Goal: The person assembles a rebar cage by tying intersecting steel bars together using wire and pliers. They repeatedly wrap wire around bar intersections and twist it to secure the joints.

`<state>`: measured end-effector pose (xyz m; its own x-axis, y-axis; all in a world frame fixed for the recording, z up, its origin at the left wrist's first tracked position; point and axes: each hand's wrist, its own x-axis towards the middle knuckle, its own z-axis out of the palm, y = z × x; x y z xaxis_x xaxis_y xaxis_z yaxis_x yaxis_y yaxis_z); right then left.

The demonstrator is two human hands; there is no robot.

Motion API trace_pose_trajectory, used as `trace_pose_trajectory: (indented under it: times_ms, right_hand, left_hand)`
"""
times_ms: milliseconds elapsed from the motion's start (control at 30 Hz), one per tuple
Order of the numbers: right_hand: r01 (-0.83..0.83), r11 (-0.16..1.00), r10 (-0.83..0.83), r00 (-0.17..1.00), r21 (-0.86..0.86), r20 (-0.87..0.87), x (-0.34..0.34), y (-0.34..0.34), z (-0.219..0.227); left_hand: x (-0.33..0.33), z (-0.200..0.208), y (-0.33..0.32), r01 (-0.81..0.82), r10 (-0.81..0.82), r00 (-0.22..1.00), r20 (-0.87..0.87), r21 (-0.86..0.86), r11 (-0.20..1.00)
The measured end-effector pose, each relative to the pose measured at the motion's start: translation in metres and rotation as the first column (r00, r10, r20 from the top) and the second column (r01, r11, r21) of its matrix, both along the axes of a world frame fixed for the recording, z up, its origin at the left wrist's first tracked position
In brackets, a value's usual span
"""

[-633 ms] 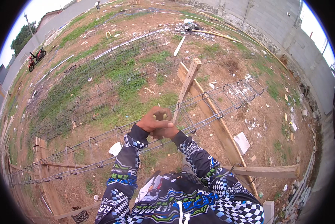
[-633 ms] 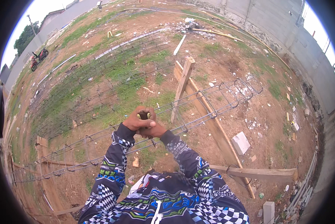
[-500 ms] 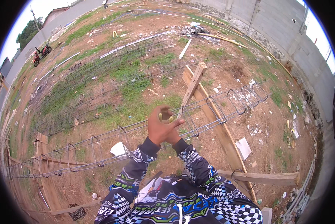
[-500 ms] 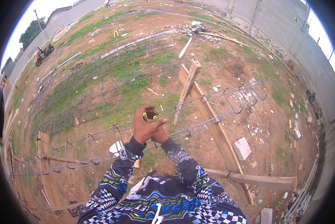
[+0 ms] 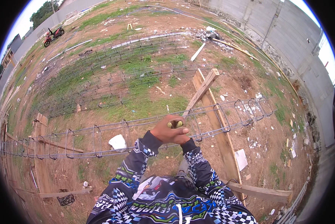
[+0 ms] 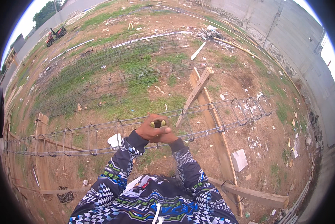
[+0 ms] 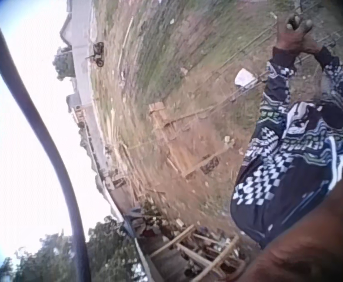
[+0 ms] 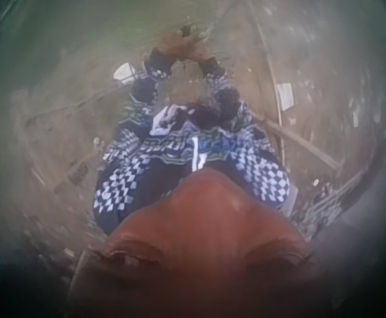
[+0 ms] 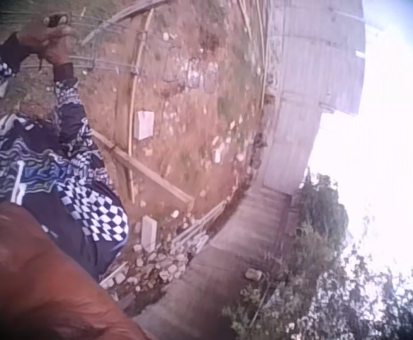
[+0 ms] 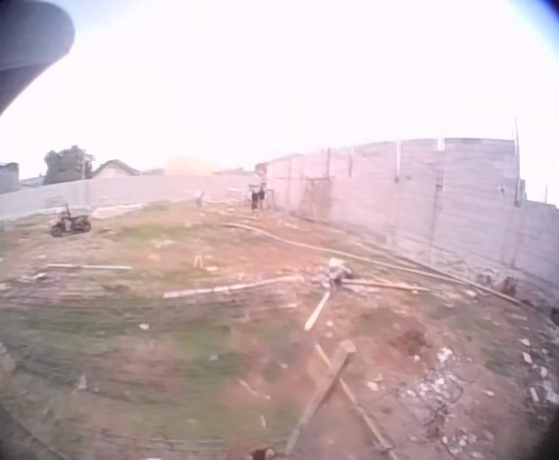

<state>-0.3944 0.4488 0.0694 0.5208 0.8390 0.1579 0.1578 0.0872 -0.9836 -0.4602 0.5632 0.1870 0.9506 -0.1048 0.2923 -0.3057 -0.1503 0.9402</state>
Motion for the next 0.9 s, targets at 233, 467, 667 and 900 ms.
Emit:
trace_pose_trajectory:
  times_ms: [233,467,667,900]
  right_hand:
    - [0.163,0.977,-0.173,0.983,0.135,0.064,-0.001,0.02,-0.041]
    - [0.481,0.862,-0.504,0.847,0.161,0.169,-0.048,0.008,-0.008]
    - [0.123,0.985,-0.139,0.981,0.12,0.134,-0.027,0.001,0.012]
    - [0.685,0.68,-0.654,0.728,0.261,-0.205,-0.03,0.049,-0.04]
  left_hand:
    - [0.015,-0.009,0.012,0.075,-0.122,0.985,-0.12,-0.333,0.94]
    - [-0.021,-0.012,-0.054,-0.761,0.759,0.649,-0.059,-0.029,0.648]
    - [0.0,-0.023,0.03,0.301,-0.317,0.945,-0.084,-0.16,0.94]
    - [-0.007,-0.007,-0.018,-0.564,0.588,0.802,0.101,-0.196,0.803]
